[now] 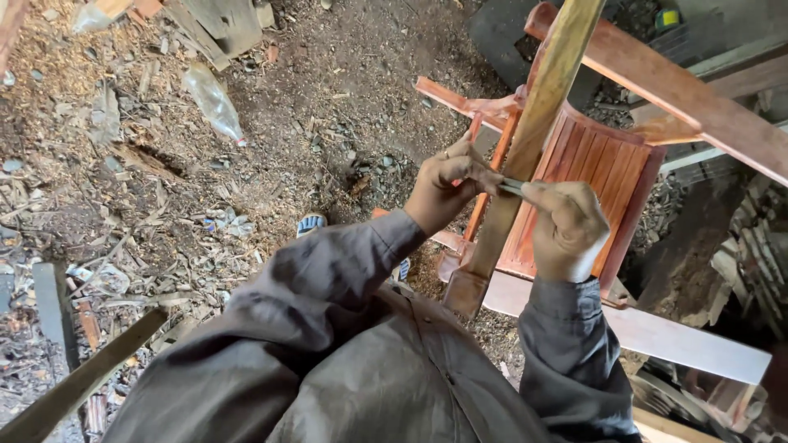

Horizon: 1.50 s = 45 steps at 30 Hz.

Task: The person sands the surface of a wooden chair using a sanding block. They work on the seat slats, the curved backrest, and the armrests, moving the block back and forth to smooth the wood. A chicken is visible in the background.

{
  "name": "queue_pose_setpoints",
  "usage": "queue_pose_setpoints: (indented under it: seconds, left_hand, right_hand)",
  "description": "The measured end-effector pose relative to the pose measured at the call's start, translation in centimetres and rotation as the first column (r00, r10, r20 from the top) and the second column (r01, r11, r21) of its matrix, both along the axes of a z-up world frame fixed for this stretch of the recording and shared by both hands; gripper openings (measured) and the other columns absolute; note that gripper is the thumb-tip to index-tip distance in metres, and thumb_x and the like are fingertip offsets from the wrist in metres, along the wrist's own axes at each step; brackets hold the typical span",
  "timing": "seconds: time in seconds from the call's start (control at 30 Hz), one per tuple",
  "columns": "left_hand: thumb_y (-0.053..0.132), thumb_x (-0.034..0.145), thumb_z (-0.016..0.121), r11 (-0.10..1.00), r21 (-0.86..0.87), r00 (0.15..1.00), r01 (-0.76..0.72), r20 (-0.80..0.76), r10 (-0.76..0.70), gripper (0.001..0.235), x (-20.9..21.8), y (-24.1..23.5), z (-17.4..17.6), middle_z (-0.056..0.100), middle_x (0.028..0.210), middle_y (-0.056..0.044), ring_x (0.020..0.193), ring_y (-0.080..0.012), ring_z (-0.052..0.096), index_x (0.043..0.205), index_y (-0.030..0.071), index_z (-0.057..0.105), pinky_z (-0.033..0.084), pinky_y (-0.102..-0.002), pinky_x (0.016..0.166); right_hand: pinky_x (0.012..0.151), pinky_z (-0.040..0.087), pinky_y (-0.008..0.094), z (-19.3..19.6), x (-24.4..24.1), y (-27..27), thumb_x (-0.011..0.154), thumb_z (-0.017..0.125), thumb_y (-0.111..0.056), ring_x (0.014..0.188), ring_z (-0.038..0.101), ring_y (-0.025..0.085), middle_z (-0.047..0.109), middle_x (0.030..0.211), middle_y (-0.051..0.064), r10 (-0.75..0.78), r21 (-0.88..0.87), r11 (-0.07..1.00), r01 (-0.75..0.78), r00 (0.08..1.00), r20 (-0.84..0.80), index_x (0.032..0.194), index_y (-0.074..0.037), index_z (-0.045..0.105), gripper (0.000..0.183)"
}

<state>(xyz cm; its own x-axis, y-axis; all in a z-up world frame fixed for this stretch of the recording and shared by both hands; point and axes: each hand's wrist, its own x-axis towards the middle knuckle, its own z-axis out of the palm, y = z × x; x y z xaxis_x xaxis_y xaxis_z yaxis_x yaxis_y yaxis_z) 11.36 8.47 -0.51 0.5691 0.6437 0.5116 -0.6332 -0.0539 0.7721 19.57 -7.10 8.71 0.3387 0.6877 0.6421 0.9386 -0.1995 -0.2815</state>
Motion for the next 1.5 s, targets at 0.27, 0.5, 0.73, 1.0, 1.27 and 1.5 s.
queue_pose_setpoints:
  seconds: [0.27, 0.5, 0.73, 1.0, 1.27, 1.5]
  left_hand:
    - [0.021, 0.089, 0.081, 0.997, 0.064, 0.998, -0.054, 0.029, 0.052, 0.006, 0.1, 0.3, -0.5, 0.075, 0.085, 0.0, 0.086, -0.0196, 0.075, 0.086, 0.016, 0.08, 0.034, -0.048, 0.119]
    - [0.025, 0.094, 0.076, 0.992, 0.102, 0.995, -0.077, 0.074, 0.07, 0.012, 0.7, 0.1, -1.0, 0.075, 0.087, 0.0, 0.089, -0.0186, 0.075, 0.086, 0.017, 0.08, 0.032, -0.046, 0.122]
    - [0.002, 0.092, 0.072, 0.996, 0.03, 0.995, -0.083, -0.045, 0.084, 0.018, 3.7, 4.6, 5.1, 0.071, 0.088, 0.002, 0.082, -0.0115, 0.066, 0.085, 0.017, 0.066, 0.045, -0.04, 0.099]
    - [0.007, 0.086, 0.081, 0.988, -0.113, 0.993, -0.106, -0.068, 0.099, 0.008, 2.1, -0.8, -1.3, 0.077, 0.085, -0.003, 0.092, -0.0286, 0.073, 0.084, 0.013, 0.075, 0.05, -0.048, 0.107]
    - [0.013, 0.084, 0.083, 0.973, -0.212, 0.996, -0.089, -0.037, 0.083, 0.012, 5.2, 3.8, 3.7, 0.07, 0.085, -0.002, 0.085, -0.016, 0.069, 0.094, 0.012, 0.077, 0.056, -0.032, 0.085]
    - [0.015, 0.083, 0.085, 0.96, -0.275, 0.979, -0.052, -0.205, -0.006, 0.011, 1.6, -1.4, -0.5, 0.07, 0.08, -0.01, 0.08, -0.0262, 0.07, 0.083, 0.01, 0.075, 0.056, -0.037, 0.081]
  right_hand:
    - [0.075, 0.06, 0.038, 0.1, -0.2, -0.1, 0.099, 0.081, 0.0, 0.082, 0.074, 0.028, 0.072, 0.087, 0.002, -0.025, -0.054, 0.998, 0.025, 1.0, -0.008, 0.093, -0.012, 0.086, 0.014]
    - [0.072, 0.06, 0.04, -0.3, -0.2, -0.5, 0.095, 0.082, 0.0, 0.081, 0.075, 0.031, 0.073, 0.086, 0.005, -0.039, -0.032, 0.999, 0.037, 0.999, -0.036, 0.092, -0.013, 0.086, 0.013]
    - [0.058, 0.045, 0.036, 2.8, 4.0, 4.5, 0.106, 0.078, 0.002, 0.075, 0.056, 0.023, 0.06, 0.093, 0.008, -0.082, -0.016, 0.996, 0.084, 0.991, 0.101, 0.113, -0.007, 0.078, 0.011]
    - [0.073, 0.049, 0.04, -3.2, 2.7, -0.6, 0.097, 0.084, -0.007, 0.067, 0.057, 0.028, 0.061, 0.082, 0.007, -0.089, 0.057, 0.994, 0.092, 0.995, -0.042, 0.099, -0.008, 0.083, 0.002]
    - [0.079, 0.049, 0.04, 3.6, 2.0, 7.0, 0.103, 0.081, -0.011, 0.084, 0.064, 0.032, 0.064, 0.094, 0.017, 0.005, 0.135, 0.991, 0.011, 0.993, -0.117, 0.107, 0.002, 0.078, 0.014]
    - [0.073, 0.048, 0.038, -1.0, -0.4, 1.2, 0.094, 0.084, -0.009, 0.069, 0.058, 0.028, 0.058, 0.08, 0.007, -0.105, 0.01, 0.994, 0.106, 0.991, -0.082, 0.1, -0.006, 0.079, 0.008]
